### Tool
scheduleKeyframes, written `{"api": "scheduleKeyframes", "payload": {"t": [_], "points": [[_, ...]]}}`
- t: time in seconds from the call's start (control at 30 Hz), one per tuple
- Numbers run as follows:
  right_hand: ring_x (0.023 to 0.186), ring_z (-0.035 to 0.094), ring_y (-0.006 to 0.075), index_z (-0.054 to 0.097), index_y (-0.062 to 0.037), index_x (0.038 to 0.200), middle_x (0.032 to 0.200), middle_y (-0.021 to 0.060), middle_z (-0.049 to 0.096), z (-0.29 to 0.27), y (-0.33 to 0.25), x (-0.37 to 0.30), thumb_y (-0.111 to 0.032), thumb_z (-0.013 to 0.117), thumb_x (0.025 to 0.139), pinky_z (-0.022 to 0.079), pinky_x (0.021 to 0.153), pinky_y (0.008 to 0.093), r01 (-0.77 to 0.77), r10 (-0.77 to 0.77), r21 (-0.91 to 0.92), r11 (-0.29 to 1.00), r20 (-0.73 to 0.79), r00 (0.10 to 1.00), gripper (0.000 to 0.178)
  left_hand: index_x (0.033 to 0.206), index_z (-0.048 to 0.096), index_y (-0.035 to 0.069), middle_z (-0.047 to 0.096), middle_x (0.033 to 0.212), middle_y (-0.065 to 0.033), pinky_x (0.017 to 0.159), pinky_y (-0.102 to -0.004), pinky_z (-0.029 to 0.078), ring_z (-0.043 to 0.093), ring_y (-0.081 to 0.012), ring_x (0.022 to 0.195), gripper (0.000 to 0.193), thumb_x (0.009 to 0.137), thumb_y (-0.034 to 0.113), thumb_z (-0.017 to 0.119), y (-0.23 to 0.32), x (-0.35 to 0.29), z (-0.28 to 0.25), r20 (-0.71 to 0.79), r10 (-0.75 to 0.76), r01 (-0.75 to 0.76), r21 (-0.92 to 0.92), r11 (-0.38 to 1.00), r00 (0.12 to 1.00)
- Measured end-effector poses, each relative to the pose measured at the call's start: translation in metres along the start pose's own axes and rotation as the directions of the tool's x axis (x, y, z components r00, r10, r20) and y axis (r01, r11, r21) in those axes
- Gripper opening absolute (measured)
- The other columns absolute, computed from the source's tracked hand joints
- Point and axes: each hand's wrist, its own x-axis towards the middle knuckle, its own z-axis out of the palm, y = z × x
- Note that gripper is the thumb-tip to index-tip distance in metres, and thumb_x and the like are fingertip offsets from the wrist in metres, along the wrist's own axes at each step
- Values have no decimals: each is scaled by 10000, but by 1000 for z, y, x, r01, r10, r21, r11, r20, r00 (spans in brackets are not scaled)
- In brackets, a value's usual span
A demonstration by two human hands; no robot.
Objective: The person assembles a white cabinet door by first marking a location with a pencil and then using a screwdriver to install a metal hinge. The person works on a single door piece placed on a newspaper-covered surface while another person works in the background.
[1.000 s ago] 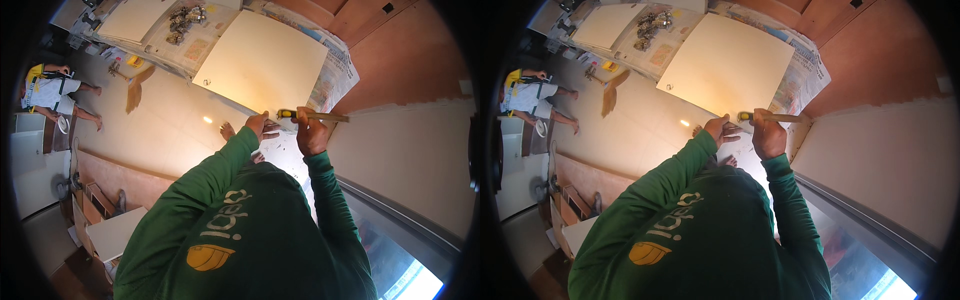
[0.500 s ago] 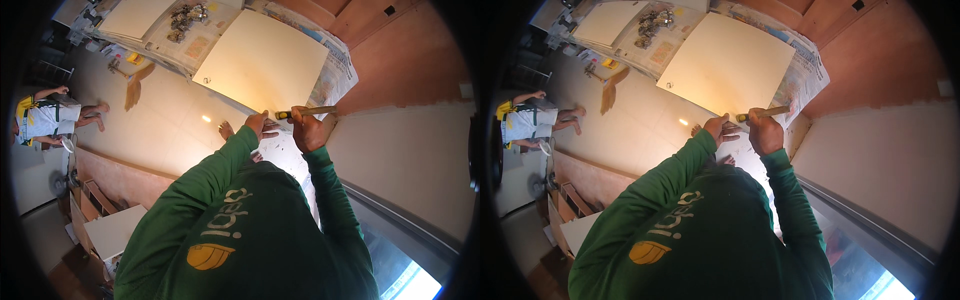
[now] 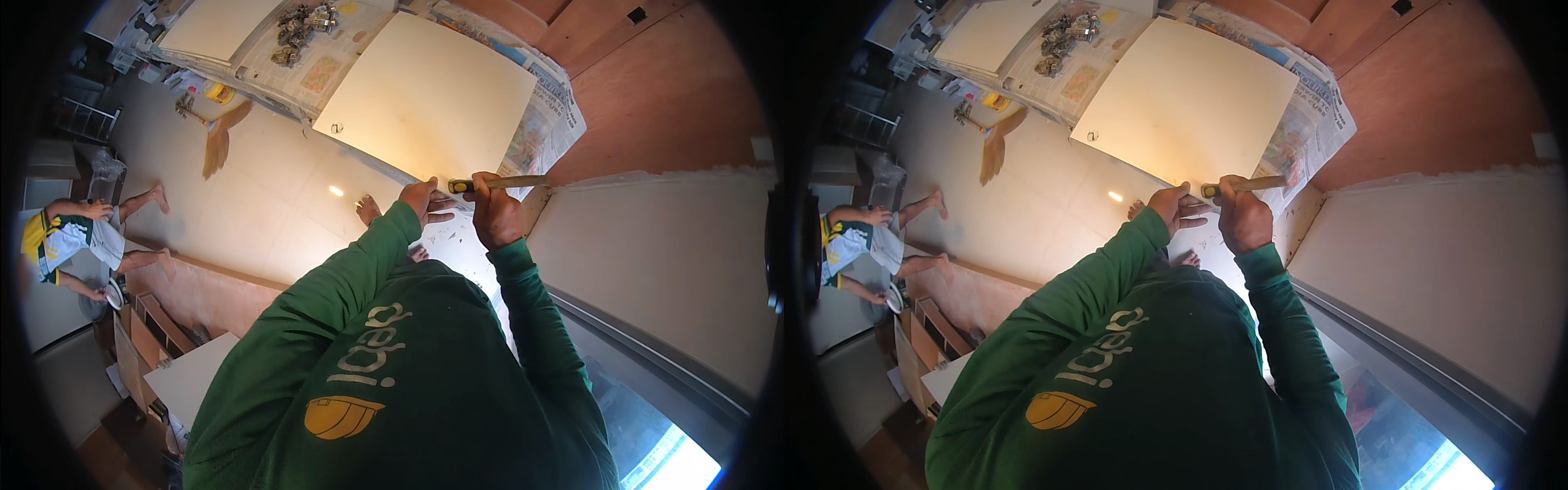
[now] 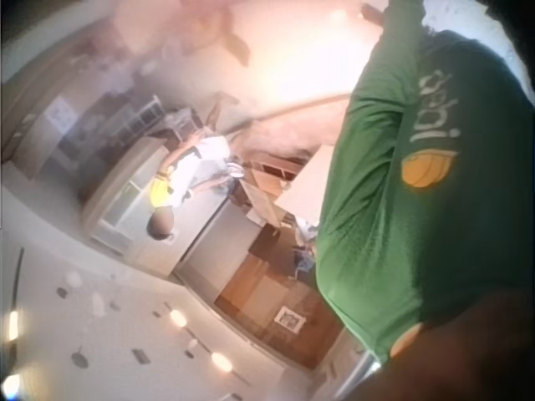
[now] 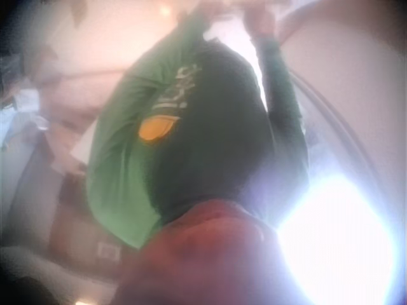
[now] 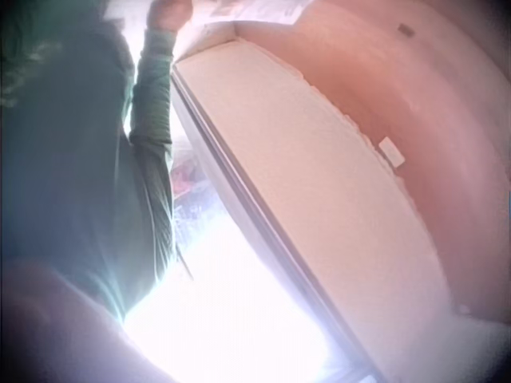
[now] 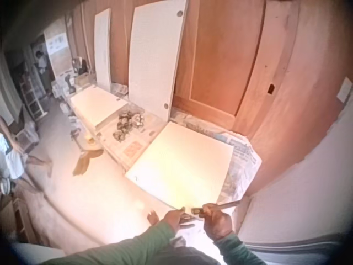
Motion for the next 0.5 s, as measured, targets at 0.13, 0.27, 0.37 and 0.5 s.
{"api": "scheduleKeyframes", "payload": {"t": [0.13, 0.27, 0.37, 0.5], "points": [[778, 734, 287, 656, -99, 1136, 989, 104, 743, -23, -15, 15, -134, 561, 995, 585, 677, 401, -44, 78, 167, 985, -199, 977, 173, 1281, 472, -48, 621, 1252, -234, 964, -546, 580, 656, -340, 1163, 412, 1101, 318, 415, 3, 5, -1, -8, 22, -22, 7, 1000, 1000], [782, 731, 291, 671, -40, 1092, 993, 128, 740, -9, -1, 1, -177, 558, 1024, 577, 683, 395, 113, -108, 18, 993, -188, 976, 190, 1281, 468, -48, 619, 1254, -234, 967, -550, 577, 654, -353, 1162, 411, 1100, 317, 419, 1, -4, 4, -20, -3, 2, -14, 1000, 1000], [776, 730, 296, 690, -33, 1030, 1015, 123, 744, 0, 0, -1, -193, 544, 1043, 572, 675, 396, -128, 143, 180, 975, -73, 987, 217, 1282, 463, -46, 624, 1245, -228, 967, -547, 577, 655, -351, 1162, 407, 1097, 314, 430, 5, -8, 5, -27, -5, 5, 4, 1000, 1000], [780, 735, 290, 707, -50, 1041, 927, 123, 748, -10, -14, 5, -211, 558, 1038, 573, 674, 388, -24, 58, 176, 984, -192, 980, 220, 1286, 458, -42, 628, 1236, -223, 963, -551, 578, 653, -347, 1170, 398, 1090, 304, 436, 0, -9, 1, 0, 4, -4, -29, 1000, 1000]]}}
